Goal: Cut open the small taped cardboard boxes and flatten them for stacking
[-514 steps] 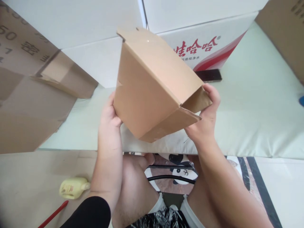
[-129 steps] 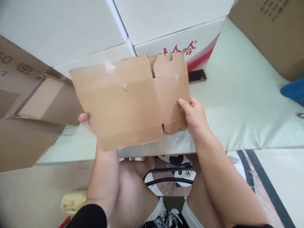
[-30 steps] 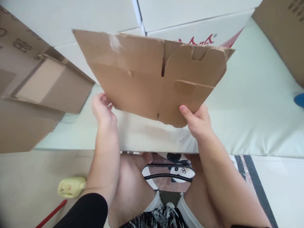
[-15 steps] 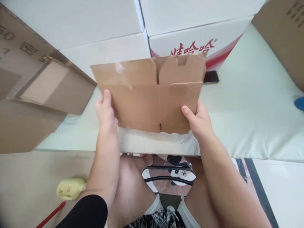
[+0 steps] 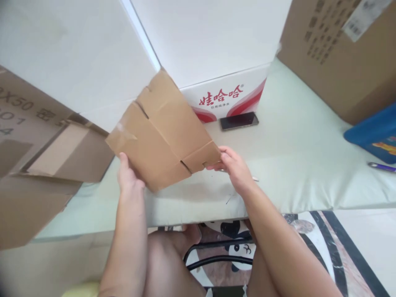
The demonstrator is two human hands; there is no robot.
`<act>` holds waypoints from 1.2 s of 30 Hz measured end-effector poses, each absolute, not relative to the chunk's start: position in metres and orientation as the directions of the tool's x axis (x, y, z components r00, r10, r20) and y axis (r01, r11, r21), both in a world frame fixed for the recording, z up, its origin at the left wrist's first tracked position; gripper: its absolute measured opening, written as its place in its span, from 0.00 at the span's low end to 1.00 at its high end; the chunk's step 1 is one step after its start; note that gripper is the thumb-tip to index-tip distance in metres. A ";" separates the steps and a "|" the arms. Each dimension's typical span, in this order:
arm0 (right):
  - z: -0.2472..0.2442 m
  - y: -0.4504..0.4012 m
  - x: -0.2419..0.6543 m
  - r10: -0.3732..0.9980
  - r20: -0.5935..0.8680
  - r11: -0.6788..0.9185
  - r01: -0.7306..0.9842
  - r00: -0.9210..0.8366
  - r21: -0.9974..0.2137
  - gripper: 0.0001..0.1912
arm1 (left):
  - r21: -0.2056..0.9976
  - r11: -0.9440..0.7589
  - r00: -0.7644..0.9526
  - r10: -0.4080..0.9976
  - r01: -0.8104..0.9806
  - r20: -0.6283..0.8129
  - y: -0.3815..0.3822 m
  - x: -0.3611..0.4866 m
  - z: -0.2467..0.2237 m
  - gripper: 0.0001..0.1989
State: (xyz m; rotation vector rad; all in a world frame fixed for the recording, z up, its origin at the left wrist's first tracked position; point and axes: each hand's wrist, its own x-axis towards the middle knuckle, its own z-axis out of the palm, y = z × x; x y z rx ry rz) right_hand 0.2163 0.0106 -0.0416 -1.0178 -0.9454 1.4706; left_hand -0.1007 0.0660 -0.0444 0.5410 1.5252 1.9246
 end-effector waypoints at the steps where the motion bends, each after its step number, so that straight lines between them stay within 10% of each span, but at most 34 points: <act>1: -0.041 0.011 0.217 0.992 -0.090 -0.112 -0.313 -0.084 -0.943 0.25 | 0.963 -0.139 -0.753 0.653 -0.230 -0.085 0.067 -0.099 -0.044 0.24; 6: -0.036 0.013 0.224 0.994 -0.008 -0.036 -0.267 -0.106 -0.963 0.22 | 0.972 -0.110 -0.774 0.626 -0.209 -0.096 0.071 -0.093 -0.045 0.24; 15: -0.029 0.009 0.241 0.975 -0.058 -0.090 -0.142 -0.213 -0.986 0.24 | 0.943 -0.290 -0.683 0.656 0.165 0.321 0.066 -0.073 -0.039 0.27; 20: -0.015 0.012 0.258 0.940 0.142 0.236 -0.293 0.310 -0.926 0.31 | 0.952 -0.231 -0.590 0.748 0.201 0.306 0.069 -0.053 -0.049 0.19; 24: 0.005 0.025 0.285 0.560 0.309 0.544 -0.060 0.768 -0.837 0.36 | 0.932 -0.174 -0.424 0.853 0.318 0.304 0.064 -0.021 -0.064 0.16; 28: -0.001 0.044 0.314 0.226 0.404 0.253 0.347 0.886 -0.903 0.37 | 0.880 -0.201 -0.175 0.938 0.431 0.300 0.054 0.024 -0.076 0.18; 36: -0.056 0.076 0.344 0.467 0.316 0.003 0.356 0.825 -0.934 0.24 | 0.803 -0.283 0.066 0.954 0.525 0.294 0.052 0.073 -0.076 0.14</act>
